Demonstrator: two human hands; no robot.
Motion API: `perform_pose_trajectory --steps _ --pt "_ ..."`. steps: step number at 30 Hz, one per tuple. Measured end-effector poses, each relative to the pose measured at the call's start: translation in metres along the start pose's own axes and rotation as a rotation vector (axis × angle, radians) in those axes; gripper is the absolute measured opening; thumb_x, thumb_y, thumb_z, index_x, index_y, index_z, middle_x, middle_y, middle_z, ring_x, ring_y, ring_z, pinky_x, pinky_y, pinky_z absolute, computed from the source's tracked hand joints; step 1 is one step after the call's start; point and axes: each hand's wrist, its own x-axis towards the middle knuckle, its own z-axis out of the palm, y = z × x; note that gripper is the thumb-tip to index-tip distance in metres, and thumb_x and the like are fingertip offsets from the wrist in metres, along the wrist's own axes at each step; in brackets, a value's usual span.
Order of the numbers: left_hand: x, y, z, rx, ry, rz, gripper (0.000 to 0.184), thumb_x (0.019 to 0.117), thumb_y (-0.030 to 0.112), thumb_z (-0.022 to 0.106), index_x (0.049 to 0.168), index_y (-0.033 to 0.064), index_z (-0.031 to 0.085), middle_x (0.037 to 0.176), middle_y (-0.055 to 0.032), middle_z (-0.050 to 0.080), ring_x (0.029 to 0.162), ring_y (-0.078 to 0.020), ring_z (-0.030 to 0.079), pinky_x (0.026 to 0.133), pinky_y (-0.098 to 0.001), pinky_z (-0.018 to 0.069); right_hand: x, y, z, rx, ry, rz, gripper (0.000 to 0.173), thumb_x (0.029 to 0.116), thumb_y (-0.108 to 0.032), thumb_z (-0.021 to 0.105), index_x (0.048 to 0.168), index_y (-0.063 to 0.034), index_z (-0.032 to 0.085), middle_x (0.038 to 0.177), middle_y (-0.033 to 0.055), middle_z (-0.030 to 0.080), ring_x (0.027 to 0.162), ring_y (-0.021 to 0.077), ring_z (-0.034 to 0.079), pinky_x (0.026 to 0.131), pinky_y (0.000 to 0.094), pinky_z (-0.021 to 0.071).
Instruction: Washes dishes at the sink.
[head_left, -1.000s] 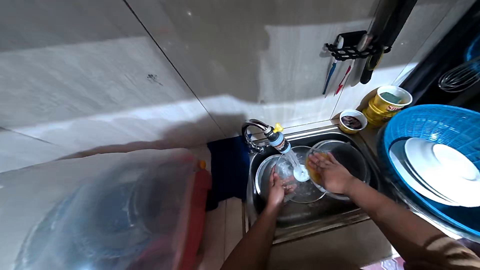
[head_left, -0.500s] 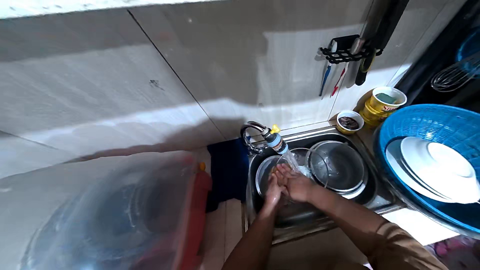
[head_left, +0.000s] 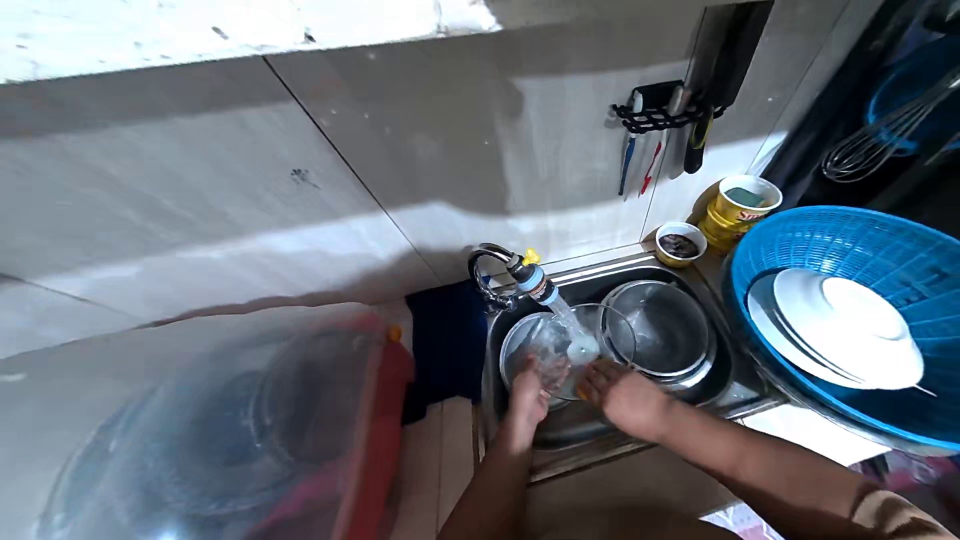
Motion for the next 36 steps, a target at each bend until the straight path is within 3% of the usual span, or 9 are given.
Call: perform_pose_trajectory --steps 5,9,12,16,19,23,32,34,36 --pt "-0.035 0.049 -0.010 0.002 0.056 0.116 0.043 0.1127 0.024 0.031 0.134 -0.0055 0.053 0.118 -0.0209 0.071 0.101 -0.0295 0.073 0.085 -0.0444 0.0603 0.002 -0.030 -0.039 0.110 0.163 -0.024 0.050 0.0972 -0.009 0.058 0.145 -0.0198 0.053 0.144 0.0046 0.060 0.131 0.0246 0.059 0.108 0.0452 0.0518" --pt "-0.053 0.067 0.000 0.057 0.108 0.153 0.067 0.1090 0.057 0.023 0.136 0.0038 0.054 0.118 -0.0173 0.068 0.104 -0.0304 0.068 0.084 -0.0525 0.0575 0.002 -0.037 -0.043 0.405 0.388 0.156 0.053 0.0913 -0.011 0.063 0.140 -0.0316 0.061 0.129 -0.0041 0.070 0.114 0.0159 0.069 0.096 0.0427 0.0592" --pt "-0.041 0.058 0.007 0.287 0.076 0.160 0.069 0.1073 0.061 0.024 0.148 0.0103 0.048 0.145 -0.0126 0.056 0.134 -0.0283 0.053 0.105 -0.0563 0.0456 0.005 -0.020 -0.028 0.880 0.501 0.373 0.039 0.0995 -0.016 0.061 0.138 -0.0213 0.065 0.127 -0.0021 0.071 0.114 0.0099 0.068 0.103 0.0342 0.0561" --pt "-0.021 0.040 0.037 0.782 -0.020 0.356 0.064 0.1106 0.044 0.035 0.160 0.0045 0.030 0.164 -0.0180 0.034 0.151 -0.0290 0.034 0.123 -0.0487 0.0302 0.012 0.014 0.001 1.247 0.649 0.568 0.034 0.1021 -0.019 0.062 0.135 -0.0134 0.064 0.120 0.0005 0.073 0.108 0.0106 0.070 0.096 0.0337 0.0597" --pt "0.009 0.036 0.062 1.059 -0.020 0.462 0.066 0.1102 0.041 0.034 0.161 0.0004 0.024 0.164 -0.0223 0.030 0.152 -0.0319 0.033 0.125 -0.0466 0.0292 0.015 0.033 0.006 1.317 0.697 0.672 0.032 0.1030 -0.023 0.061 0.133 -0.0122 0.064 0.114 0.0022 0.074 0.101 0.0122 0.072 0.090 0.0353 0.0619" --pt "0.011 0.058 0.105 1.260 0.028 0.517 0.056 0.1047 0.039 0.046 0.148 0.0029 0.048 0.151 -0.0169 0.050 0.140 -0.0264 0.048 0.118 -0.0424 0.0392 0.020 0.045 -0.002 1.420 0.685 0.765 0.028 0.1037 -0.023 0.058 0.128 -0.0110 0.065 0.105 0.0051 0.075 0.089 0.0166 0.073 0.078 0.0390 0.0639" --pt "0.051 0.076 0.131 1.264 0.100 0.518 0.052 0.1088 0.038 0.037 0.137 -0.0002 0.059 0.134 -0.0228 0.062 0.129 -0.0327 0.058 0.111 -0.0502 0.0453 0.043 0.039 -0.031 1.369 0.649 0.760 0.027 0.1034 -0.022 0.058 0.126 -0.0084 0.065 0.105 0.0053 0.074 0.091 0.0144 0.073 0.082 0.0364 0.0629" --pt "0.047 0.073 0.131 1.365 0.108 0.606 0.055 0.1094 0.039 0.031 0.142 0.0016 0.055 0.143 -0.0213 0.057 0.137 -0.0317 0.052 0.115 -0.0485 0.0421 0.048 0.044 -0.030 1.370 0.659 0.763 0.027 0.1037 -0.022 0.058 0.126 -0.0083 0.065 0.104 0.0057 0.074 0.090 0.0149 0.073 0.080 0.0370 0.0635" --pt "0.042 0.064 0.131 1.435 0.072 0.656 0.065 0.1093 0.044 0.024 0.156 0.0007 0.037 0.162 -0.0212 0.036 0.151 -0.0304 0.034 0.124 -0.0450 0.0302 0.050 0.049 -0.027 1.382 0.669 0.772 0.027 0.1041 -0.022 0.057 0.126 -0.0081 0.065 0.103 0.0059 0.074 0.089 0.0150 0.073 0.080 0.0370 0.0631"
